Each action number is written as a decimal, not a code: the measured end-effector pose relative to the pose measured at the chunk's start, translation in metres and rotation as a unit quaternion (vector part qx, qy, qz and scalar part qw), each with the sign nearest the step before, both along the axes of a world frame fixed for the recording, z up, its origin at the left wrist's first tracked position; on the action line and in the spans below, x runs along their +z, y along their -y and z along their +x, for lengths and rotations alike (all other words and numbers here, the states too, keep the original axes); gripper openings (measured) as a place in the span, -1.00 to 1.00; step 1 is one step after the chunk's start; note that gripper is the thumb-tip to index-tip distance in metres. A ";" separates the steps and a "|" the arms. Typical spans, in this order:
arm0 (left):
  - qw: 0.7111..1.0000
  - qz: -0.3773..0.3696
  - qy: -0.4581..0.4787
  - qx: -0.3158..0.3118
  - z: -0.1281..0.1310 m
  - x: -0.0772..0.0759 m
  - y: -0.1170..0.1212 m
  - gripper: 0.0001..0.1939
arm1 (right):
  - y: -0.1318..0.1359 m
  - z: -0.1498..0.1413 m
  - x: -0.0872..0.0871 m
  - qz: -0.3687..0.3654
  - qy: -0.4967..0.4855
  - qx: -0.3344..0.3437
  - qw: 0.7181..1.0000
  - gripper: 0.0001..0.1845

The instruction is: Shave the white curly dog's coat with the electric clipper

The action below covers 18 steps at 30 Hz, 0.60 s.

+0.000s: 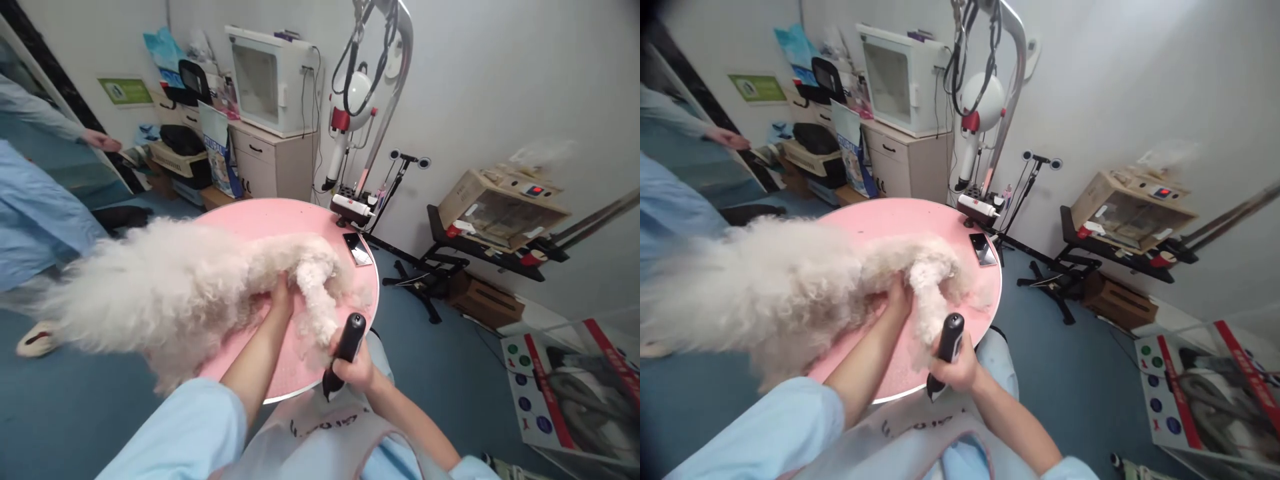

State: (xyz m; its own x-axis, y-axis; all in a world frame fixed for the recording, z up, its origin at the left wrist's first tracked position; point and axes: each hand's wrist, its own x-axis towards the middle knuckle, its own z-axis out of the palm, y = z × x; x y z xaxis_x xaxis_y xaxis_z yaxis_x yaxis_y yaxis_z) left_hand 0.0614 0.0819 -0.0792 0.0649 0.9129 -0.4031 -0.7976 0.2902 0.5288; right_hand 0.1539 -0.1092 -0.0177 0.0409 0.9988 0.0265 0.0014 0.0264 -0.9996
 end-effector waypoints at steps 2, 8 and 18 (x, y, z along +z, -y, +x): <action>0.993 -0.010 -0.029 0.112 -0.028 0.003 -0.005 -0.76 | 0.013 0.003 -0.008 0.009 -0.010 0.015 1.000 -0.74; 0.976 0.119 -0.052 0.173 -0.089 0.079 -0.027 -0.72 | 0.027 -0.011 -0.011 0.039 -0.038 0.061 0.997 -0.73; 0.998 -0.024 -0.008 0.052 -0.041 0.075 0.022 -0.42 | 0.031 -0.025 0.005 0.059 -0.001 0.053 0.997 -0.80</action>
